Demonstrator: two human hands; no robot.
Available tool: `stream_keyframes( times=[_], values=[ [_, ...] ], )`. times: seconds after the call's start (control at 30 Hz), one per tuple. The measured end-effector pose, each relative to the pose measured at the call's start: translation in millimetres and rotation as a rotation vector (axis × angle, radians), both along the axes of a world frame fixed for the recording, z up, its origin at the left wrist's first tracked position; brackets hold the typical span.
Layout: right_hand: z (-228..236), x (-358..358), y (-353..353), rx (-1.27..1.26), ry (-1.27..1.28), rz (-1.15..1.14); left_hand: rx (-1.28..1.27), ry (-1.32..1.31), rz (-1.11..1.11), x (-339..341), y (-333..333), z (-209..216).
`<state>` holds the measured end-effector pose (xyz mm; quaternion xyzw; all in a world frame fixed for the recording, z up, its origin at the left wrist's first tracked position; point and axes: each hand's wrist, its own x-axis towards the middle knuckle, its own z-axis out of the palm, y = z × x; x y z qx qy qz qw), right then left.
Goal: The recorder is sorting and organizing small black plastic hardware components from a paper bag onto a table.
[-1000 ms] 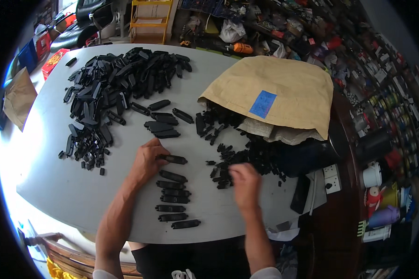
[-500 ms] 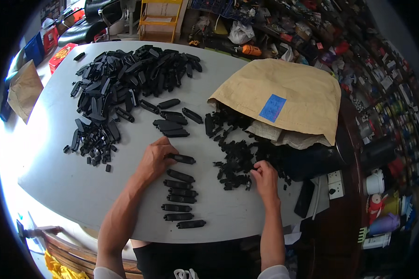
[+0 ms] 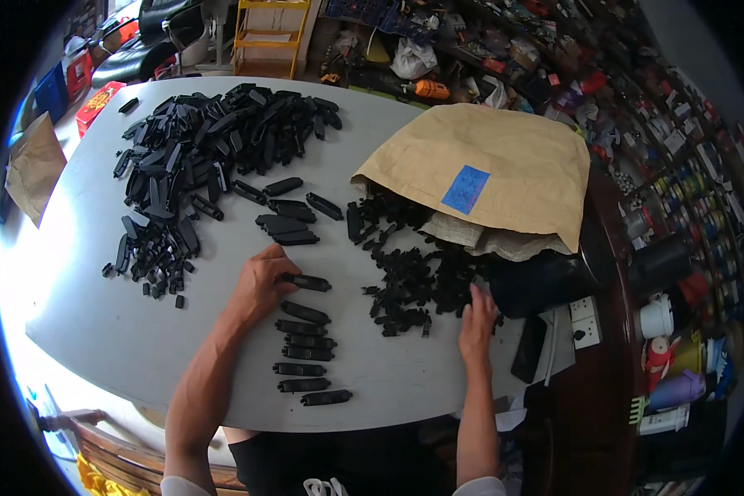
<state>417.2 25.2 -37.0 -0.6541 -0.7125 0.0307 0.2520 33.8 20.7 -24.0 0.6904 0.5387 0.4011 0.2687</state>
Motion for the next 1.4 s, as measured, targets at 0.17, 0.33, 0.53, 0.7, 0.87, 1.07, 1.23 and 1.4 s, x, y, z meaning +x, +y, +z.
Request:
stream_keyframes(
  times=[0.17, 0.33, 0.53, 0.7, 0.87, 1.07, 1.23, 1.4],
  values=[
    [22, -46, -54, -0.075, 0.102, 0.062, -0.038, -0.021, -0.007, 1, -1, 5],
    [39, -41, -64, 0.091, 0.311, 0.098, -0.033, -0.021, -0.009, 1, 1, 1],
    [41, -42, -77, -0.153, 0.340, 0.071, -0.036, -0.034, -0.001, 1, 2, 2],
    [47, -66, -82, -0.133, 0.090, 0.073, -0.061, -0.037, 0.017, 1, 1, 3],
    [43, -72, -80, -0.145, -0.256, 0.179, 0.008, -0.035, -0.006, -2, 0, -1],
    [52, -57, -68, -0.075, -0.446, 0.202, 0.013, -0.002, -0.062, -5, 0, 2],
    [82, -111, -41, -0.145, 0.209, 0.153, 0.019, -0.033, -0.064, -10, -2, 5],
    [72, -184, 5, -0.559, 0.698, 0.351, 0.040, -0.038, -0.077, -15, 3, -8]
  ],
)
